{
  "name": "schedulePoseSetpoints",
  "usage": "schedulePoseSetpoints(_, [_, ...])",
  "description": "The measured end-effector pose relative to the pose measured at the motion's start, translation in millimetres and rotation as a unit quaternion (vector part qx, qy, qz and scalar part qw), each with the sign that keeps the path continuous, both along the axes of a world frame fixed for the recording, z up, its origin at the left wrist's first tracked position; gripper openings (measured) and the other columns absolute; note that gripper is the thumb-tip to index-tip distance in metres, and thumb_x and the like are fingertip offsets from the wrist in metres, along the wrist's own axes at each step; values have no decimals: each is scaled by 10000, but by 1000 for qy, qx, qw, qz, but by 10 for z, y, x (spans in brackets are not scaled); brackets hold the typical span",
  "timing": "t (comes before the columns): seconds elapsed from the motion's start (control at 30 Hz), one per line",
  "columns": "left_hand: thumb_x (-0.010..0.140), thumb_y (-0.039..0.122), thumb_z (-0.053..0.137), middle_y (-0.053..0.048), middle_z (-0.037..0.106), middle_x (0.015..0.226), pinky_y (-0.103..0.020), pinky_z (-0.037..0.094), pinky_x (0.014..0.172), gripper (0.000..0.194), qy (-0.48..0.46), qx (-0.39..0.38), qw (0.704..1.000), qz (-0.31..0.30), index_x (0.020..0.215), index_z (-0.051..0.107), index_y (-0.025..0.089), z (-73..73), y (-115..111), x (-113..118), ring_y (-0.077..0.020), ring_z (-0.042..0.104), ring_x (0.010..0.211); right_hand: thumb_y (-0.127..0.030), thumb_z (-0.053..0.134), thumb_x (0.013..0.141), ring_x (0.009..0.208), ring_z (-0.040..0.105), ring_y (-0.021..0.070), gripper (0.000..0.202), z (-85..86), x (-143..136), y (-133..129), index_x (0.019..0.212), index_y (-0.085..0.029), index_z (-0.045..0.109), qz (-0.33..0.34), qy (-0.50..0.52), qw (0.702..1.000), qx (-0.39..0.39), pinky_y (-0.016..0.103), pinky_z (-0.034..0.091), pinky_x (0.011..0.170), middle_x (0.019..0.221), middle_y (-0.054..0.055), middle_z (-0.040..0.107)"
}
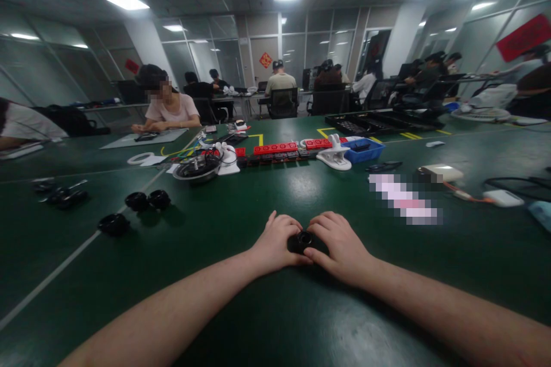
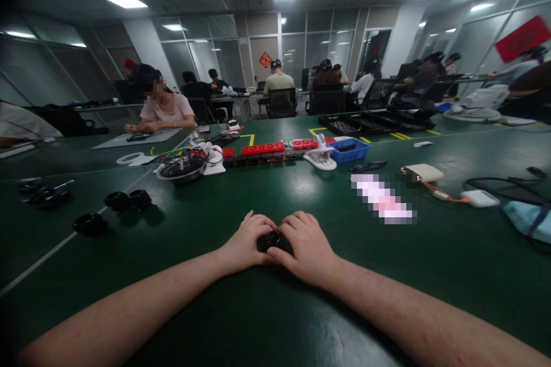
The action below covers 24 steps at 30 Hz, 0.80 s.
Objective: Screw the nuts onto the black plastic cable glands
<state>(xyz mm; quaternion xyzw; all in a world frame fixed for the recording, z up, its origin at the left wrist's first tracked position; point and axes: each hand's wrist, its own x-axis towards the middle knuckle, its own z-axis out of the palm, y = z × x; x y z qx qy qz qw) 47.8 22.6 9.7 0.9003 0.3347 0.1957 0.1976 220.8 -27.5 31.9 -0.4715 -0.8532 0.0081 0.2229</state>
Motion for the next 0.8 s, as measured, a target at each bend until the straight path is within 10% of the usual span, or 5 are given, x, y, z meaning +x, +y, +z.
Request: schedulePoseSetpoints(0.8, [577, 333, 659, -23, 544, 948, -515, 96, 1007, 323, 2, 9, 1000, 2, 853, 557, 199, -29, -13, 4, -212, 463, 975, -244, 525, 745, 834, 465, 201, 239, -21, -135, -69, 972, -176, 554, -10, 46, 999, 3, 360, 380, 740, 914, 73, 567])
